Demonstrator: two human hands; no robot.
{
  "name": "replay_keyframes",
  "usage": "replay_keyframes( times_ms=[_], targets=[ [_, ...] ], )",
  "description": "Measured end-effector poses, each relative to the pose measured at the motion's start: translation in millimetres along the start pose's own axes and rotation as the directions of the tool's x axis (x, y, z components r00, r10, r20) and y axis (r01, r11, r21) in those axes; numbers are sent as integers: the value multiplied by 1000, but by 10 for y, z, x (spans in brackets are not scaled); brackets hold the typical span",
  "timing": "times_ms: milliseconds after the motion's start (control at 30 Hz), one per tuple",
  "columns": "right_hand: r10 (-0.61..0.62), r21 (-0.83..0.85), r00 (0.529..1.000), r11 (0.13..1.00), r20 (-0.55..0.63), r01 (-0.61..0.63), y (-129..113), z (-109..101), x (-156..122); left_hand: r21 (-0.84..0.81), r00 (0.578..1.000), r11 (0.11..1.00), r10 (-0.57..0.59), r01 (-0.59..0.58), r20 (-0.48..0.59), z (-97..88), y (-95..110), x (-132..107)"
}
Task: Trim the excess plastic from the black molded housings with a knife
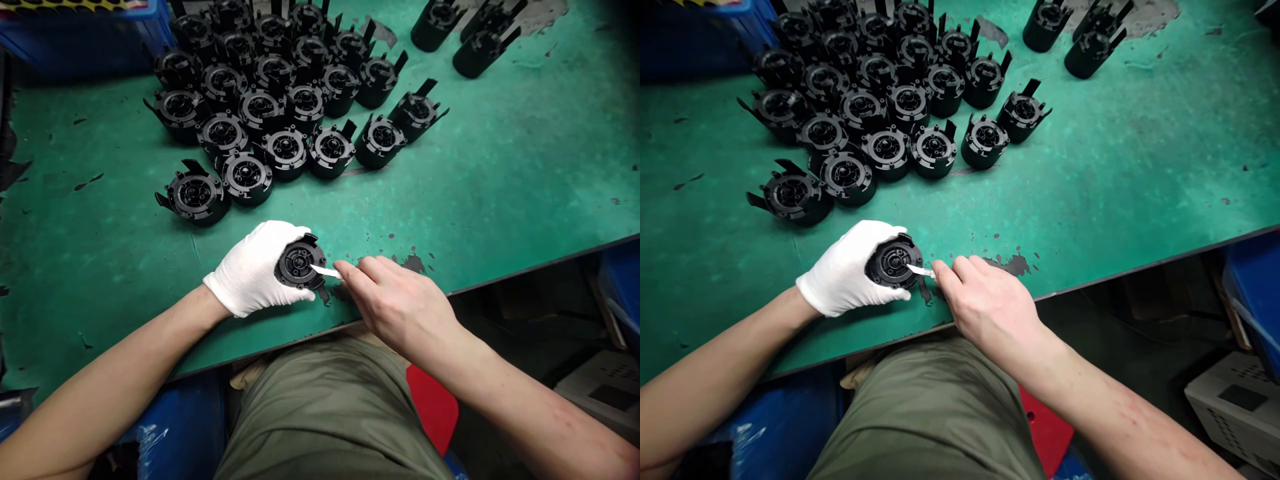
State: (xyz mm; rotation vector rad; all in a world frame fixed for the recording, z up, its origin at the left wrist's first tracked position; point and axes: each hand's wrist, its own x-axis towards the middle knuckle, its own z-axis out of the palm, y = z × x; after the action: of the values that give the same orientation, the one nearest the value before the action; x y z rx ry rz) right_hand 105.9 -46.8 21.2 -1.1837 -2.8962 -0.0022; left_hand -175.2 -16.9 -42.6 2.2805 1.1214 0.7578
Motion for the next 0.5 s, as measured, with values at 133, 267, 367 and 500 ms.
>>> replay_keyframes(
  times_ms=[133, 267, 367, 500],
  targets=[
    [2, -37, 1000, 999, -19, -3, 9, 7, 28, 6, 1000, 1000, 3, -3, -11, 3, 10, 0],
    [6, -80, 999, 997, -39, -9, -12, 26, 26, 20, 999, 1000, 11, -10, -33, 15, 20, -5],
    [35, -122, 999, 992, -42, -40, -50, 43, 20, 18, 999, 1000, -11, 12, -41, 26, 44, 3],
    [89, -132, 994, 987, -55, -96, -88, 80, 14, 6, 997, 998, -56, 57, -57, 43, 80, 21]
  ],
)
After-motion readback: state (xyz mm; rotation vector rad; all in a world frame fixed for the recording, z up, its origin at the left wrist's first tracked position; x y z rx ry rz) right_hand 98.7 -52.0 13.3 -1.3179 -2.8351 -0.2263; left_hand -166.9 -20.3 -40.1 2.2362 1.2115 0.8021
